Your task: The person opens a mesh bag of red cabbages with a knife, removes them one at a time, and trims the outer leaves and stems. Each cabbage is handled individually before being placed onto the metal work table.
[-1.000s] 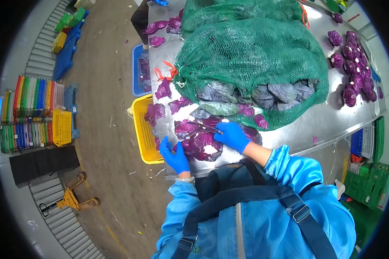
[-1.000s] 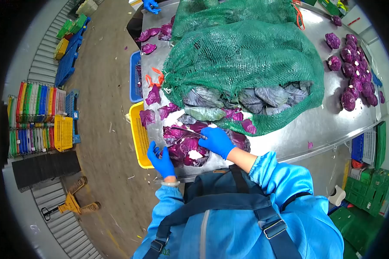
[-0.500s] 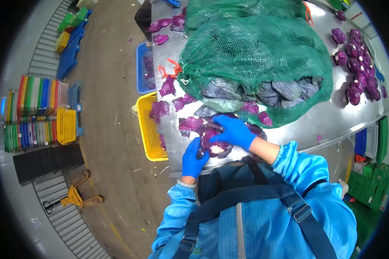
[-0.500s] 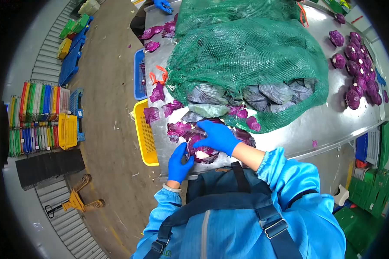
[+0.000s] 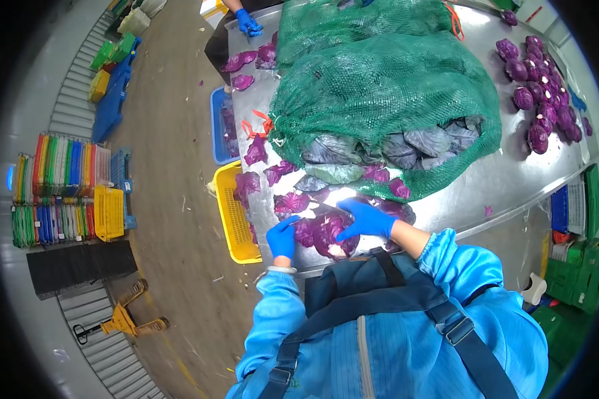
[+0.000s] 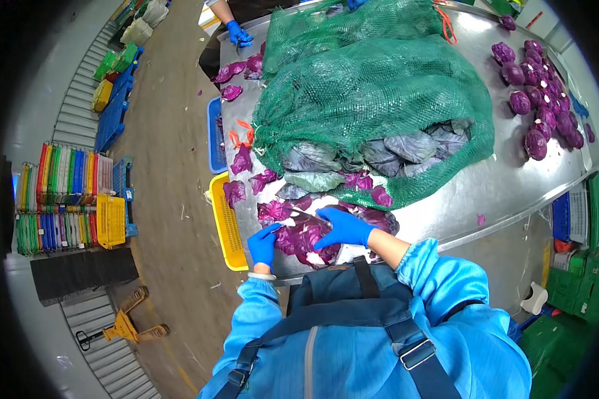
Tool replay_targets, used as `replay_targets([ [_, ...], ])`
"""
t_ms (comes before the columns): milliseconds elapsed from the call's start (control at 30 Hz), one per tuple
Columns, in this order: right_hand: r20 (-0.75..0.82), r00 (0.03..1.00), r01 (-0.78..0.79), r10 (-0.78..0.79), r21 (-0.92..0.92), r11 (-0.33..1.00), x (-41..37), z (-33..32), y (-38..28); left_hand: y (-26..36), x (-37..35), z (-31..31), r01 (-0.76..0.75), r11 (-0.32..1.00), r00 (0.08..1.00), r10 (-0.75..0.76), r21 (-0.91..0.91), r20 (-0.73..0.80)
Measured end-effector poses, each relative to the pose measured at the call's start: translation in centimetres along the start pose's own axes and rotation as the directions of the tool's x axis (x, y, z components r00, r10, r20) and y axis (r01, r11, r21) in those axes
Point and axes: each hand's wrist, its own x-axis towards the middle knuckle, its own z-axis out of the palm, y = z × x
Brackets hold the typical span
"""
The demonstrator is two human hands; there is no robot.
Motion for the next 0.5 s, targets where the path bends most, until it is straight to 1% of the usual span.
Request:
replay_targets([
  [33,0.012,0.998,0.057,-0.056,-0.015,0.998,-0.4,0.3,0.5,-1.4,0.9,0.0,0.054,0.998,0.998,-0.055,-0.028,-0.006],
  [67,0.009,0.997,0.08,-0.079,-0.02,0.997,-0.6,0.7,0.9,-2.8,1.3,0.3,-0.009,0.999,1.0,0.009,0.041,-0.007],
  [100,0.027,0.999,0.032,-0.033,0.009,0.999,-1.1,0.8,0.8,-2.3,1.0,0.9,-0.129,0.99,0.984,0.135,0.062,-0.118],
  [133,-0.003,0.999,0.048,-0.048,-0.037,0.998,-1.3,1.0,0.7,-1.4,0.0,1.7,-0.235,0.967,0.941,0.251,0.095,-0.226],
  [167,-0.029,0.998,0.06,-0.062,-0.084,0.995,-1.6,1.1,0.7,-0.6,-1.3,2.2,-0.331,0.933,0.874,0.358,0.139,-0.327],
  [200,-0.018,0.999,0.036,-0.037,-0.071,0.997,-1.6,0.8,0.5,-0.1,-2.9,1.9,-0.305,0.918,0.869,0.378,0.255,-0.32],
  [233,-0.008,1.0,0.015,-0.015,-0.058,0.998,-1.3,0.5,0.3,1.0,-4.5,1.5,-0.119,0.975,0.962,0.16,0.187,-0.221],
  [267,0.005,1.0,-0.005,0.005,-0.044,0.999,-1.0,0.4,0.0,2.3,-6.1,1.1,0.085,0.986,0.992,-0.07,0.142,-0.107],
  [300,0.019,0.999,-0.035,0.038,-0.141,0.989,-0.5,0.1,-0.7,2.9,-7.2,1.1,0.296,0.947,0.954,-0.3,0.124,0.014],
  [367,0.047,0.993,-0.088,0.11,-0.335,0.938,0.5,-0.2,-2.3,2.0,-7.9,3.1,0.385,0.917,0.921,-0.375,-0.102,0.108],
  [400,-0.081,0.996,-0.008,-0.026,-0.394,0.919,1.2,1.1,-1.3,0.8,-7.3,4.0,0.429,0.824,0.902,-0.368,-0.372,0.224],
  [500,-0.056,0.994,0.071,-0.09,-0.28,0.957,2.9,-0.8,-2.0,0.4,-5.3,4.9,0.351,0.823,0.931,-0.256,-0.446,0.26],
])
